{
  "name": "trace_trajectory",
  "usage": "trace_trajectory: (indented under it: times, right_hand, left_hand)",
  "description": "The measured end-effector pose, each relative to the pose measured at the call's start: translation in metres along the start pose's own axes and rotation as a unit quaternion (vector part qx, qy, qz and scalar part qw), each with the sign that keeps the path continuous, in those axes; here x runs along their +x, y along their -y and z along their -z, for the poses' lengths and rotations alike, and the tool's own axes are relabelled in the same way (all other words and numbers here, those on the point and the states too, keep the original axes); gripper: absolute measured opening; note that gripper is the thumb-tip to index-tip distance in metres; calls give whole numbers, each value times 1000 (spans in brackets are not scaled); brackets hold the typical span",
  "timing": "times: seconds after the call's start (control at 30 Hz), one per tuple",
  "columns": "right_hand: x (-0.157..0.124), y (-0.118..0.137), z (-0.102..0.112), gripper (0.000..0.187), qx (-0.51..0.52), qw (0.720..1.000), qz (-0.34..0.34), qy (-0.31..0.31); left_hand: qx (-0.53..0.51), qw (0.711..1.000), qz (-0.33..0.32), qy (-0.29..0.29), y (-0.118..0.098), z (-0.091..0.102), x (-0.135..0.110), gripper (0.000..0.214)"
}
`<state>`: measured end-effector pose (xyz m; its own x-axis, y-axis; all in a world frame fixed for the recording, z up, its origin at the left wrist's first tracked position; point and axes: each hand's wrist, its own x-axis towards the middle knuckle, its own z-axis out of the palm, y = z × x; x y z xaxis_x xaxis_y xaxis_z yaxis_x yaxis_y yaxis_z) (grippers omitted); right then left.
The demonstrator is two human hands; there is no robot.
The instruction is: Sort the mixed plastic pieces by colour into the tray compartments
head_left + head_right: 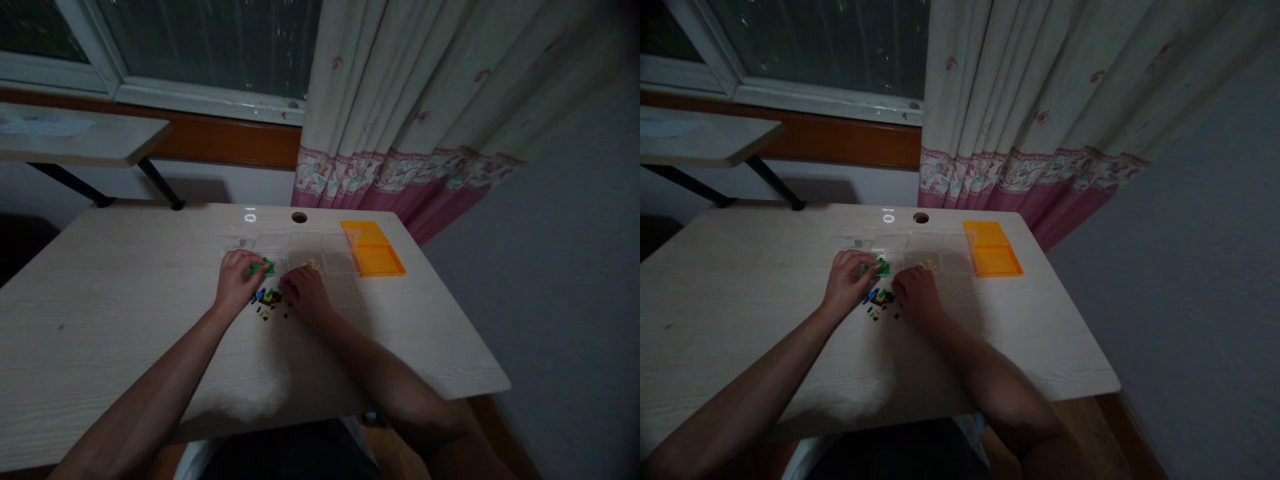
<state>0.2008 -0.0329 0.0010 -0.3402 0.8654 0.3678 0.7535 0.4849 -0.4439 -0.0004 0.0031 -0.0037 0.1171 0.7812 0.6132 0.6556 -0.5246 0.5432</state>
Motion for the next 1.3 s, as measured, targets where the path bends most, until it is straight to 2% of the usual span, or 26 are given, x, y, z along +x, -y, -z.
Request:
trace_trajectory:
  times: [0.1,0.23,0.47,0.53,0.63,0.73,1.0,1.17,1.3]
  right_hand:
    - [1,-4,2,17,65,997,-14,-29]
    - [1,-10,2,22,95,994,-21,-57]
    - [1,-9,6,19,144,985,-83,-52]
    - [2,-6,8,18,185,975,-112,-55]
    - [1,0,8,20,260,949,-166,-67]
    - [0,6,6,22,328,924,-189,-59]
    - [-1,18,8,28,368,904,-214,-48]
    - [-1,21,12,26,345,913,-211,-56]
    - [-3,20,12,22,252,952,-160,-74]
  left_hand:
    - [6,1000,5,-4,1,-1,0,15]
    - [21,1000,18,-12,4,-2,1,16]
    - [28,999,8,-14,3,0,-1,19]
    - [24,1000,-15,7,-3,1,-2,20]
    - [0,994,-82,75,-14,3,-4,23]
    - [-17,982,-139,125,-21,1,-6,28]
    - [-4,979,-185,87,-15,1,-12,20]
    - [37,973,-204,103,-17,2,-11,19]
    - [35,968,-213,130,-17,2,-9,22]
